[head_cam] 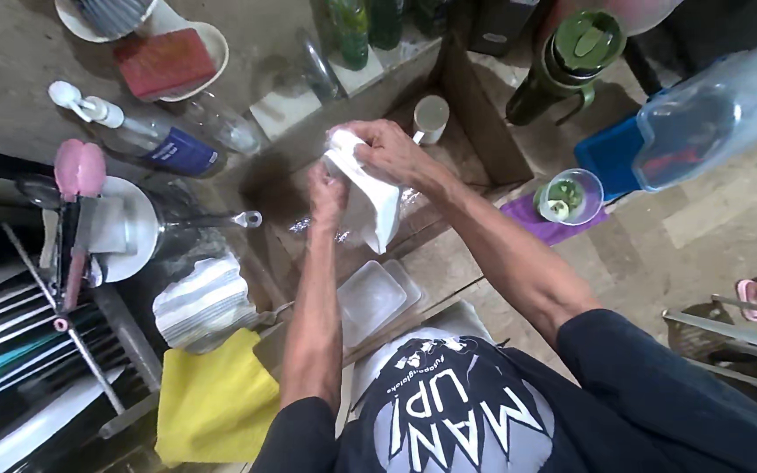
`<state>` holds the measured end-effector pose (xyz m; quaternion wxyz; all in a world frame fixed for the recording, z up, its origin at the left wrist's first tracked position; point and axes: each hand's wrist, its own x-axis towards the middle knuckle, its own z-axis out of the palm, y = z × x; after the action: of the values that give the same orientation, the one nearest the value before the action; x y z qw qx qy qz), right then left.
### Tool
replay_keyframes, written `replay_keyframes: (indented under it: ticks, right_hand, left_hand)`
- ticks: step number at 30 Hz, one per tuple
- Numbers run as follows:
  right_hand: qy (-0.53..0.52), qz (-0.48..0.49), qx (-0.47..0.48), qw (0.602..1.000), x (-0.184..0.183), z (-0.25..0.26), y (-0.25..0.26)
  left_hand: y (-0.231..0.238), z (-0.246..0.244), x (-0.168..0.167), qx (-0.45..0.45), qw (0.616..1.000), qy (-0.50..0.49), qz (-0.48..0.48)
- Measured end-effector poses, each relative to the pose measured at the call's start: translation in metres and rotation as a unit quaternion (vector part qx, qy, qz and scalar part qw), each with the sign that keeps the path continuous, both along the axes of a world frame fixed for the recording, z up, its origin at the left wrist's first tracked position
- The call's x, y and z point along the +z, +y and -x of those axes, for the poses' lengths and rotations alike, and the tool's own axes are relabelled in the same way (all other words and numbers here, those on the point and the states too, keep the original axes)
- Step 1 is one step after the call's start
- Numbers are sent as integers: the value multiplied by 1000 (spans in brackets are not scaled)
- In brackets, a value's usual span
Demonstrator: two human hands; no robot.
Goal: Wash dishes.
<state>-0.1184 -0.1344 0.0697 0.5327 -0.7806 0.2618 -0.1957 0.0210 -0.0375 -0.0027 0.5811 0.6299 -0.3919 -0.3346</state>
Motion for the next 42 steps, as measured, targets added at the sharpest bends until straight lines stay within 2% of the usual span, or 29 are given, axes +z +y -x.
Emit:
replay_keyframes:
  ticks: [2,6,10,12,16,20,24,29,31,33,35,37,38,42]
  right_hand:
    - [5,1,11,1000,5,10,3]
    - [-76,56,21,995,-11,37,32]
    - [-21,9,6,1000,-15,14,-1]
    - [-5,4,21,1000,-10,15,-7]
    - [-47,20,32,998,-11,40,14]
    - [-16,5,34,999,-16,15,-7]
    - [62,-16,49,997,1,9,-14]
    - [47,56,5,997,-19,-1,-9]
    - [24,63,-45,997,-23,0,-4]
    - [-13,57,-101,993,-24,13,1]
    - [-70,83,-91,990,-27,28,7]
    - [-88,123,-31,988,-30,43,22]
    - [-74,140,-6,987,-32,48,27]
    - [83,208,101,969,-34,39,19]
  left_hand:
    - [-2,-2,2,8,1000,-18,15]
    - [-4,-22,-10,38,999,-23,7]
    - [-9,7,6,-36,994,-101,-17]
    - [-10,7,4,-27,990,-134,-28]
    - [-5,-11,-5,31,991,-124,-29]
    - [-8,12,6,12,990,-133,-34]
    - [-10,2,16,-2,974,-221,-47]
    - [-17,-13,22,-42,939,-331,-83]
    - [-12,-24,21,-22,921,-374,-110]
    - [-2,-42,22,30,919,-345,-191]
    - [5,-56,13,106,950,-205,-212]
    - [8,-55,4,123,977,-54,-167]
    - [8,-51,0,120,981,-48,-147]
    - [-1,-37,-6,71,981,-179,-29]
